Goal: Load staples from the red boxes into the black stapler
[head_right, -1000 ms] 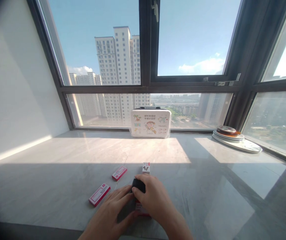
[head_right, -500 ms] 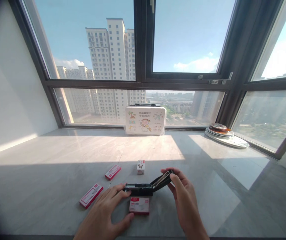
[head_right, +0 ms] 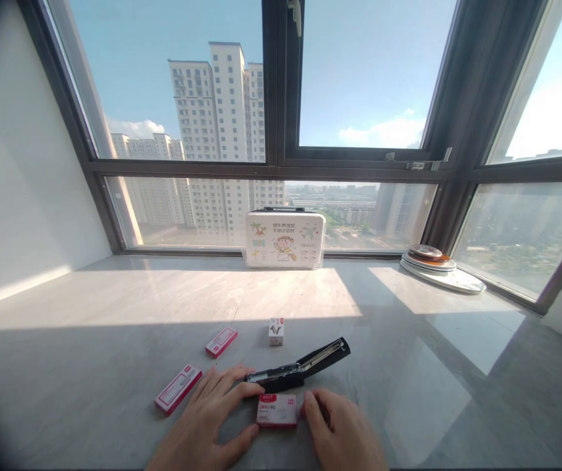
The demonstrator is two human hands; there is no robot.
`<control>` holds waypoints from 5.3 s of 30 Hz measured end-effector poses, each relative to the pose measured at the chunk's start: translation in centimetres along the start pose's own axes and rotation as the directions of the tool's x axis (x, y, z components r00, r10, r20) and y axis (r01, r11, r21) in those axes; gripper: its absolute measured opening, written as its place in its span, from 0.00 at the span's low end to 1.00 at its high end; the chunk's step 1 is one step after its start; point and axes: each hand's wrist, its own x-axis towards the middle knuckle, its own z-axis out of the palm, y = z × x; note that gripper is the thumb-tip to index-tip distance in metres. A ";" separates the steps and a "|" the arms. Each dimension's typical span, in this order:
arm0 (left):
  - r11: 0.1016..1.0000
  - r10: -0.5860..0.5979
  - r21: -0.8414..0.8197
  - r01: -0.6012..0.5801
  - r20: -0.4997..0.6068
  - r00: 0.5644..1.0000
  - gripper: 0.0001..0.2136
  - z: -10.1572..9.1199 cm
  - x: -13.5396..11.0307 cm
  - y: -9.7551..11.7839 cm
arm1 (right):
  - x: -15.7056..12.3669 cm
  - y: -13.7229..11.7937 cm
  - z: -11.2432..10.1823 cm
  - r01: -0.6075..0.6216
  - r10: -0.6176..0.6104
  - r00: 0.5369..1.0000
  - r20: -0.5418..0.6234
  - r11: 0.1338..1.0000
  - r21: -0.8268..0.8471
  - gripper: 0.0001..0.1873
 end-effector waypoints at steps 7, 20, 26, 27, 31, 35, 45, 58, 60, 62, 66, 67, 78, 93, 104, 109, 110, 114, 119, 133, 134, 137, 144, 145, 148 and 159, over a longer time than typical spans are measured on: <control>0.991 -0.028 -0.131 0.030 0.013 1.000 0.17 -0.2 -0.4 -0.9 | 1.0 -2.1 2.4 0.056 -0.061 0.997 -0.044 0.993 -0.101 0.19; 0.972 -0.067 -0.226 0.062 -0.015 0.998 0.16 -0.2 -0.6 -0.9 | 0.8 -0.4 -0.2 0.118 -0.113 0.993 -0.045 0.984 0.131 0.24; 0.973 -0.066 -0.224 0.059 -0.024 0.998 0.15 -0.1 -0.3 -0.8 | 2.0 -4.5 0.9 0.232 -0.226 0.972 -0.066 0.968 0.095 0.23; 0.972 -0.064 -0.227 0.057 -0.024 0.998 0.15 -0.2 -0.2 -0.7 | 2.2 -4.8 1.2 0.240 -0.234 0.970 -0.071 0.966 0.092 0.23; 0.967 -0.071 -0.245 0.066 -0.012 0.997 0.16 -0.6 -0.2 -0.5 | 3.0 -5.4 2.7 0.193 -0.182 0.981 -0.070 0.958 0.211 0.26; 0.966 -0.070 -0.249 0.069 0.006 0.998 0.17 -0.9 -0.2 -0.6 | 3.3 -5.7 3.6 0.087 -0.092 0.996 -0.004 0.923 0.375 0.27; 0.963 -0.069 -0.264 0.057 -0.033 0.997 0.17 -0.5 -0.4 -0.9 | 3.0 -5.6 3.2 0.103 -0.106 0.994 -0.001 0.959 0.265 0.23; 0.945 -0.075 -0.325 0.041 -0.092 0.993 0.15 -0.3 -1.2 -1.2 | 1.2 -2.6 0.3 0.250 -0.233 0.959 0.162 0.964 -0.095 0.19; 0.941 -0.060 -0.339 0.015 -0.123 0.991 0.14 -0.3 -1.3 -1.1 | 1.5 -1.9 -0.4 0.256 -0.240 0.960 0.147 0.962 -0.100 0.18; 0.937 -0.048 -0.350 -0.008 -0.151 0.987 0.14 -0.5 -1.3 -0.9 | 1.7 -1.2 -1.0 0.259 -0.246 0.961 0.130 0.960 -0.103 0.19; 0.935 -0.046 -0.353 -0.022 -0.184 0.982 0.16 -0.5 -1.1 -0.6 | 1.8 -1.2 -1.9 0.265 -0.258 0.961 0.101 0.962 -0.069 0.22; 0.935 -0.044 -0.354 -0.026 -0.190 0.981 0.17 -0.5 -1.1 -0.5 | 1.8 -1.6 -2.0 0.267 -0.261 0.961 0.094 0.962 -0.054 0.23; 0.926 -0.028 -0.375 -0.054 -0.208 0.978 0.19 -0.2 -1.1 -0.8 | 2.9 -5.5 2.0 0.013 -0.121 0.968 0.221 0.901 0.434 0.34; 0.901 -0.079 -0.434 -0.009 -0.185 0.979 0.17 -0.3 -0.8 -0.7 | 3.4 -7.9 3.6 0.345 -0.338 0.937 -0.092 0.935 0.085 0.11; 0.905 -0.077 -0.425 -0.003 -0.171 0.982 0.13 0.0 -1.2 -0.9 | 1.2 -5.9 2.9 0.333 -0.319 0.943 0.096 0.917 -0.219 0.06; 0.909 -0.143 -0.411 0.064 -0.165 0.976 0.16 0.1 -1.2 -1.1 | 0.4 -5.3 1.5 0.284 -0.270 0.958 0.093 0.937 -0.206 0.08; 0.908 -0.170 -0.410 0.090 -0.165 0.972 0.13 0.1 -1.2 -1.1 | 0.3 -5.0 1.0 0.264 -0.255 0.964 0.068 0.942 -0.206 0.10; 0.929 -0.210 -0.336 0.154 -0.136 0.968 0.19 0.0 -1.4 -1.1 | 0.5 -2.1 -1.2 0.105 -0.140 0.985 -0.104 0.953 -0.285 0.24; 0.965 -0.256 0.007 0.260 -0.157 0.954 0.22 0.4 -1.0 0.1 | 0.8 0.5 -2.0 0.001 -0.035 0.994 -0.102 0.949 -0.315 0.29; 0.974 -0.216 0.020 0.225 -0.204 0.955 0.20 1.3 -0.5 2.3 | 0.2 -1.8 1.5 0.028 -0.075 0.989 -0.131 0.945 -0.327 0.33; 0.977 -0.212 -0.036 0.209 -0.209 0.955 0.19 1.3 -0.7 2.2 | 0.2 -0.9 0.6 0.001 -0.045 0.989 -0.139 0.952 -0.306 0.33; 0.975 -0.194 -0.143 0.168 -0.190 0.962 0.14 1.1 -1.0 2.2 | 0.4 2.2 -2.4 -0.100 0.059 0.975 -0.214 0.978 -0.185 0.30; 0.981 -0.194 -0.065 0.185 -0.208 0.959 0.15 1.7 -0.7 2.6 | 2.5 4.4 -4.8 -0.077 0.140 0.979 -0.146 0.926 0.369 0.42; 0.980 -0.198 -0.049 0.192 -0.212 0.957 0.15 1.8 -0.6 2.7 | 2.8 4.0 -4.6 -0.036 0.100 0.984 -0.145 0.919 0.392 0.42; 0.977 -0.207 -0.002 0.212 -0.210 0.955 0.13 1.9 -0.4 2.8 | 3.8 2.1 -4.1 0.029 0.016 0.994 -0.108 0.916 0.401 0.40; 0.955 -0.245 0.121 0.270 -0.188 0.951 0.12 1.6 0.1 3.5 | 6.8 -5.4 -0.5 0.445 -0.445 0.895 -0.027 0.896 0.009 0.20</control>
